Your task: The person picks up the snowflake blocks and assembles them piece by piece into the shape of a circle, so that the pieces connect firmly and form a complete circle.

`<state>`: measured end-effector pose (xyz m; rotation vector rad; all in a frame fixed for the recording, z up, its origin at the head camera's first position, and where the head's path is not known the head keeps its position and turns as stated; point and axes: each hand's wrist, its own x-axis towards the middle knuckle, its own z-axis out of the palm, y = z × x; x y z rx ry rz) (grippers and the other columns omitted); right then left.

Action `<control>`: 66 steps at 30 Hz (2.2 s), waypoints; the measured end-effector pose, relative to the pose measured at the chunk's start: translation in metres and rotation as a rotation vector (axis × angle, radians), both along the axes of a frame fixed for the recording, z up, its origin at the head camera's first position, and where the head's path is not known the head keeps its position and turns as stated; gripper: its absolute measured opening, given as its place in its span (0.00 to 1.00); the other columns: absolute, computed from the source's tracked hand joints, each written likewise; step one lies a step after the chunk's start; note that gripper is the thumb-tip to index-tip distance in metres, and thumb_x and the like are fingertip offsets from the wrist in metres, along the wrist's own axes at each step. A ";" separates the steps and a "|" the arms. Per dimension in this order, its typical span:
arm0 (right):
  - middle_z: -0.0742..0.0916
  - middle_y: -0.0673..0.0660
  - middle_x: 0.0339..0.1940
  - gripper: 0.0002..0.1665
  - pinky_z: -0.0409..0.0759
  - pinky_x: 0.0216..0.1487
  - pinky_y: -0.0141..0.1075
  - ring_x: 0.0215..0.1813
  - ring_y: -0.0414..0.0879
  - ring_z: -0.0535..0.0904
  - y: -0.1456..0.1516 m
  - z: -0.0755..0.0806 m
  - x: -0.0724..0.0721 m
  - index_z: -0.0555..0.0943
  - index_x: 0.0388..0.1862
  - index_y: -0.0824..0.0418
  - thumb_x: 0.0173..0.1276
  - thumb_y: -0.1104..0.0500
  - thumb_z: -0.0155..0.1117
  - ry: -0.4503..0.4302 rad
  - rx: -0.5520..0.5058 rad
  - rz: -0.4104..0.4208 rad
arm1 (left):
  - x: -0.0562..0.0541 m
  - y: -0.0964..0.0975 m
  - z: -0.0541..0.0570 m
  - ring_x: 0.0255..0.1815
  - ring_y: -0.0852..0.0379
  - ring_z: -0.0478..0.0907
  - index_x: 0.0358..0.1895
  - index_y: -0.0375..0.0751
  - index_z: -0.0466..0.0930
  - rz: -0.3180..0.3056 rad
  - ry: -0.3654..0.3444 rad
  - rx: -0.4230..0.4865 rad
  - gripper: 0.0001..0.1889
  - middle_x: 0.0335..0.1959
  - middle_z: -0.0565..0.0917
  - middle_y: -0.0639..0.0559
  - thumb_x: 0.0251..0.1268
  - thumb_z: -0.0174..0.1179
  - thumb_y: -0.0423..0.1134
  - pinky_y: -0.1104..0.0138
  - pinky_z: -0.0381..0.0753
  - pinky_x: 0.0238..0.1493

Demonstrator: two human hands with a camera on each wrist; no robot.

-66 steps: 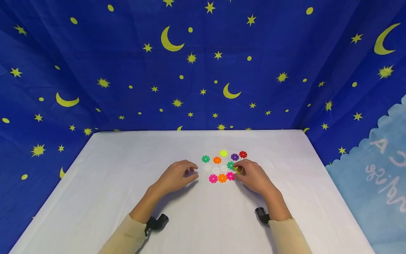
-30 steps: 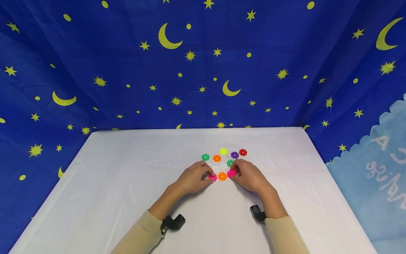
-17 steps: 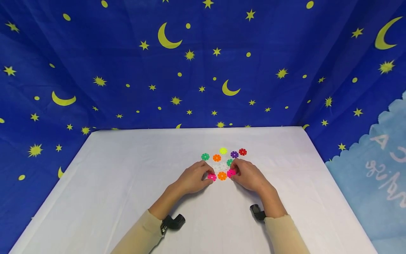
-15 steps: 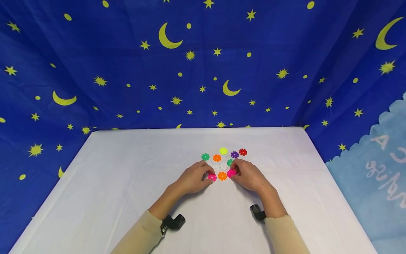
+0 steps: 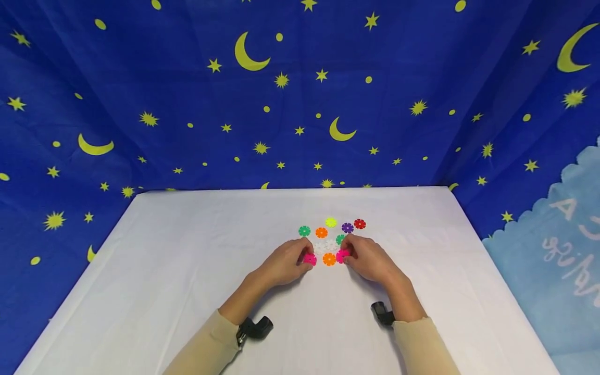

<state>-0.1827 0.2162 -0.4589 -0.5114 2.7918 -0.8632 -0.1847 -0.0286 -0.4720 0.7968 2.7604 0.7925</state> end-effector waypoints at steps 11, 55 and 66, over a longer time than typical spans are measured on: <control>0.80 0.46 0.29 0.07 0.76 0.36 0.37 0.33 0.44 0.73 0.003 0.002 0.000 0.81 0.38 0.54 0.62 0.62 0.69 0.044 -0.057 0.008 | -0.007 -0.013 -0.002 0.32 0.64 0.74 0.44 0.49 0.78 -0.033 -0.062 0.211 0.08 0.31 0.79 0.62 0.65 0.61 0.33 0.71 0.76 0.38; 0.82 0.42 0.31 0.09 0.79 0.37 0.35 0.35 0.40 0.76 -0.028 0.016 0.016 0.80 0.38 0.50 0.63 0.63 0.67 0.149 -0.235 0.055 | -0.006 -0.031 0.013 0.30 0.61 0.79 0.44 0.48 0.85 0.123 -0.188 0.450 0.08 0.35 0.82 0.60 0.62 0.64 0.37 0.66 0.79 0.30; 0.82 0.42 0.33 0.10 0.80 0.39 0.38 0.35 0.36 0.78 -0.038 0.016 0.019 0.80 0.36 0.50 0.61 0.64 0.71 0.156 -0.246 0.091 | -0.004 -0.029 0.014 0.28 0.60 0.79 0.44 0.43 0.85 0.119 -0.200 0.503 0.08 0.33 0.83 0.58 0.62 0.64 0.36 0.66 0.78 0.27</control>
